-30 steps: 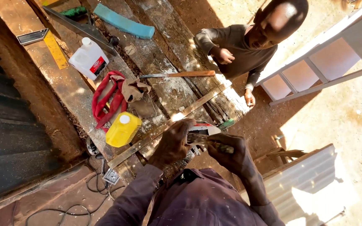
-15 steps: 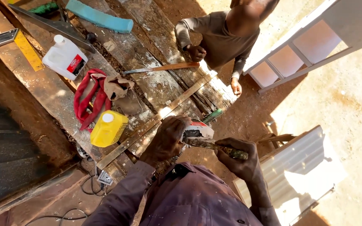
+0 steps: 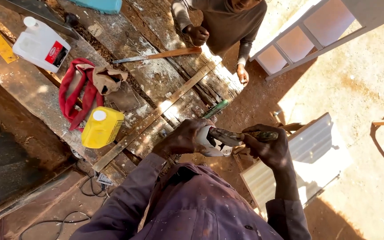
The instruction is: Applying varnish or a similar liquid coating to the edges and surface of a wooden panel using a handheld brush.
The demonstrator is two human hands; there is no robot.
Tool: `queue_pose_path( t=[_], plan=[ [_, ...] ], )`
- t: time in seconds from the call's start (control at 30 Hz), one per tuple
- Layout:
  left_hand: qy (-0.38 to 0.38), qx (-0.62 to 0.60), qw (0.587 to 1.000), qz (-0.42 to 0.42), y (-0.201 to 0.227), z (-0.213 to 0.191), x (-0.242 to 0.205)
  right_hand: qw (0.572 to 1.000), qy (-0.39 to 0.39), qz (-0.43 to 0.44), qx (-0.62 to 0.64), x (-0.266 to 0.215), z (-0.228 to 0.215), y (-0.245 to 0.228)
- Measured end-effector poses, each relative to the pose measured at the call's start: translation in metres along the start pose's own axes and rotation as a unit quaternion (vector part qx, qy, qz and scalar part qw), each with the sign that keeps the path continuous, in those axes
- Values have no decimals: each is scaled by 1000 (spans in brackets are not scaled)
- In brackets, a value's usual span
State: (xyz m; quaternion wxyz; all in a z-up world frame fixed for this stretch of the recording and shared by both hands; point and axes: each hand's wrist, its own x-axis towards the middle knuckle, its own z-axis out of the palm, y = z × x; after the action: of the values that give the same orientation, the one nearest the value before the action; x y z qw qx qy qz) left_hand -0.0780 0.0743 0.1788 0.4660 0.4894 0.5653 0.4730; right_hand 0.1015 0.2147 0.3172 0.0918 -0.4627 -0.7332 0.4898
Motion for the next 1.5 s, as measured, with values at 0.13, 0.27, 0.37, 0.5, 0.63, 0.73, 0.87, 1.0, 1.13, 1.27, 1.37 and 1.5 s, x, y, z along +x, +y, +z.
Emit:
queue_pose_path(
  t=[0.13, 0.27, 0.37, 0.5, 0.63, 0.73, 0.87, 1.0, 1.13, 1.27, 1.37, 1.5],
  plan=[
    [-48, -35, 998, -27, 7, -1, 8, 998, 21, 51, -27, -3, -2, 0],
    [-97, -29, 995, -17, 1, 9, 16, 996, 37, 65, -58, -15, -6, -7],
    [-129, -8, 992, -13, -28, 30, 37, 996, 37, 58, -64, -23, -15, -10],
    [-155, 40, 987, 0, 1, 38, 47, 996, 46, 51, -61, -37, -31, 1],
    [-214, 47, 975, 20, 24, 46, 58, 995, 42, 29, -84, -47, -47, 16],
    [-248, 24, 968, 14, 21, 64, 64, 995, 42, 21, -89, -66, -58, 20],
    [-293, 19, 956, 6, 30, 88, 54, 993, 46, 16, -104, -97, -77, 42],
    [-305, 63, 949, -45, 26, 107, 47, 993, 48, 25, -104, -135, -95, 72],
    [-316, 28, 948, 5, 45, 153, 26, 988, 67, 36, -134, -182, -102, 82],
    [-329, -6, 944, -7, 49, 187, -2, 991, 87, 44, -89, -237, -110, 97],
    [-344, -29, 939, 2, 39, 215, -29, 991, 119, 27, -61, -283, -115, 110],
    [-312, -42, 949, 11, 34, 253, -70, 979, 197, 50, 17, -344, -126, 137]
  ],
)
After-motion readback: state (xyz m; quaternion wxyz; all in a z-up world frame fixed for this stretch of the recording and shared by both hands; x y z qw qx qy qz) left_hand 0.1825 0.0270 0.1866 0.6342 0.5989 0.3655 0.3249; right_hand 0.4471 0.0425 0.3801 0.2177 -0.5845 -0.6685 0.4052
